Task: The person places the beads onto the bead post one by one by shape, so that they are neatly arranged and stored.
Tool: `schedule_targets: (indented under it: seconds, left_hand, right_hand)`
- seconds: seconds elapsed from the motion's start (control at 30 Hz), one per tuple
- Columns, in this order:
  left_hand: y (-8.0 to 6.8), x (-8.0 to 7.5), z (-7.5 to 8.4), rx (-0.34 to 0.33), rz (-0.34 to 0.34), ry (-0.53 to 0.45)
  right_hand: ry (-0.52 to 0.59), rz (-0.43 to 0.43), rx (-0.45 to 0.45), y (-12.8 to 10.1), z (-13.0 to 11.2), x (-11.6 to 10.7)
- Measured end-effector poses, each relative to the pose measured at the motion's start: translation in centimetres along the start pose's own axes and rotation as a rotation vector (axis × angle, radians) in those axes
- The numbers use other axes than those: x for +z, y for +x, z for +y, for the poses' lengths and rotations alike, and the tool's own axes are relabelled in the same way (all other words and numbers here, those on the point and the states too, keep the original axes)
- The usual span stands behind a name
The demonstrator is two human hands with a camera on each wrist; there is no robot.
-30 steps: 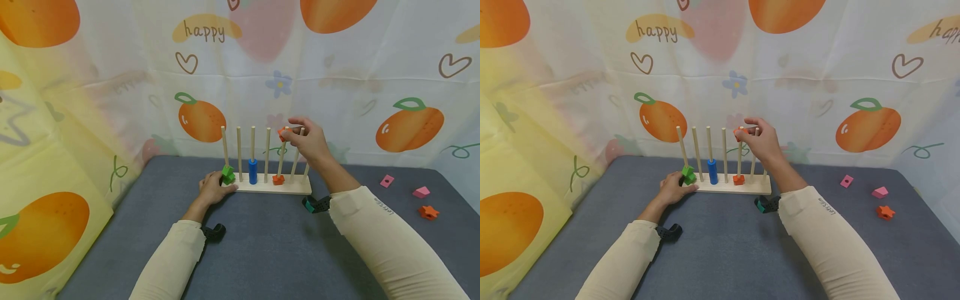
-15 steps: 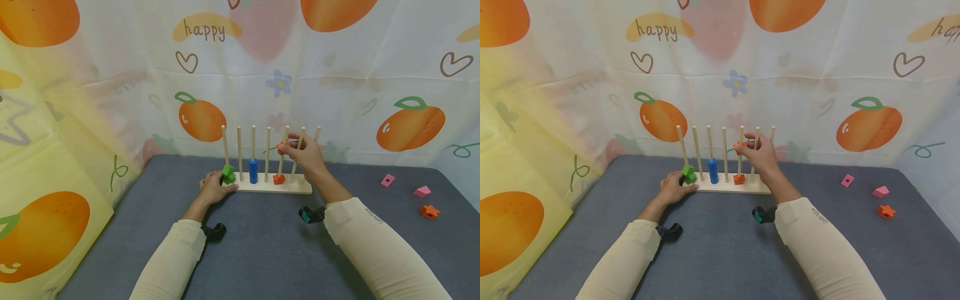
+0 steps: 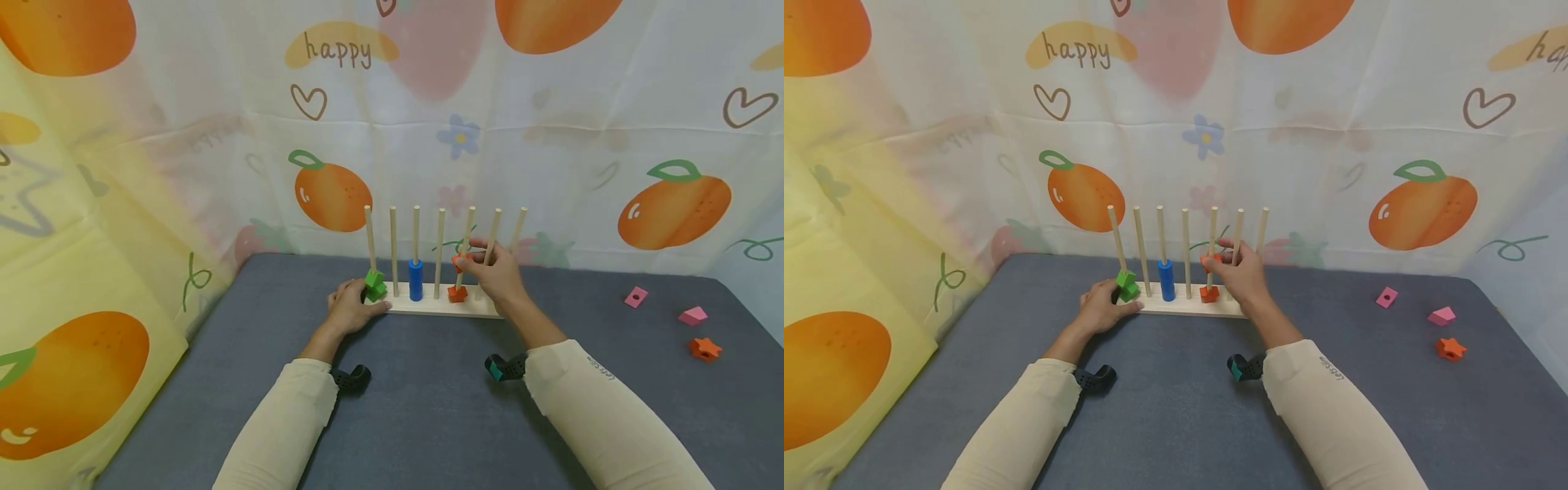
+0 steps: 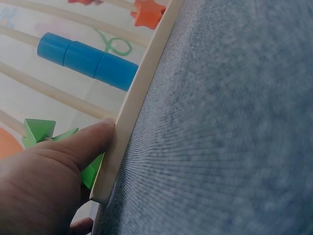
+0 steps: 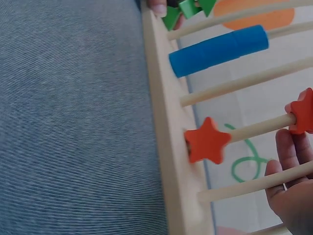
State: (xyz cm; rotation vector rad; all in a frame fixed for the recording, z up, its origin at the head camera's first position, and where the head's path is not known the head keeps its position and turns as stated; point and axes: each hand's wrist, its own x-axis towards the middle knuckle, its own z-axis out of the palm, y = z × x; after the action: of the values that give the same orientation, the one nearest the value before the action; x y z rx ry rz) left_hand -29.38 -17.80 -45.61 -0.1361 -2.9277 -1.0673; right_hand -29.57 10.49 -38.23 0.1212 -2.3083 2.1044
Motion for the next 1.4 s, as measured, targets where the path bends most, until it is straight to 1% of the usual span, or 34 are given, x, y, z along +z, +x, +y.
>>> schedule_targets:
  seconds: [0.17,0.43,0.67,0.8,0.93,1.1,1.23,1.4]
  left_hand:
    - [0.0,0.1,0.0,0.006,0.002,0.002]
    - [0.0,0.1,0.1,0.01,0.002,0.005]
    - [-0.1,0.0,0.4,-0.003,0.003,-0.005]
    - [-0.1,0.0,0.4,-0.001,0.004,-0.007]
    - [0.0,0.0,0.2,0.002,0.001,-0.006]
    - [0.0,0.0,0.2,0.004,0.002,-0.007]
    - [0.0,0.0,0.1,0.001,0.007,-0.003]
    - [0.0,0.0,0.2,-0.005,0.002,0.006]
  right_hand:
    - [-0.028,0.012,-0.012,-0.1,1.1,0.1]
    - [-0.01,0.025,0.051,-0.4,2.4,0.5]
    - [-0.064,0.032,0.079,-0.5,3.1,0.5]
    - [-0.074,0.034,0.089,-0.6,3.2,0.5]
    - [-0.065,0.035,0.07,-0.9,3.2,0.2]
    - [-0.078,0.028,0.029,-1.3,2.7,-0.2]
    - [-0.127,0.023,-0.006,-2.0,2.0,-0.7]
    - [-0.236,0.026,-0.065,-3.2,0.8,-1.6]
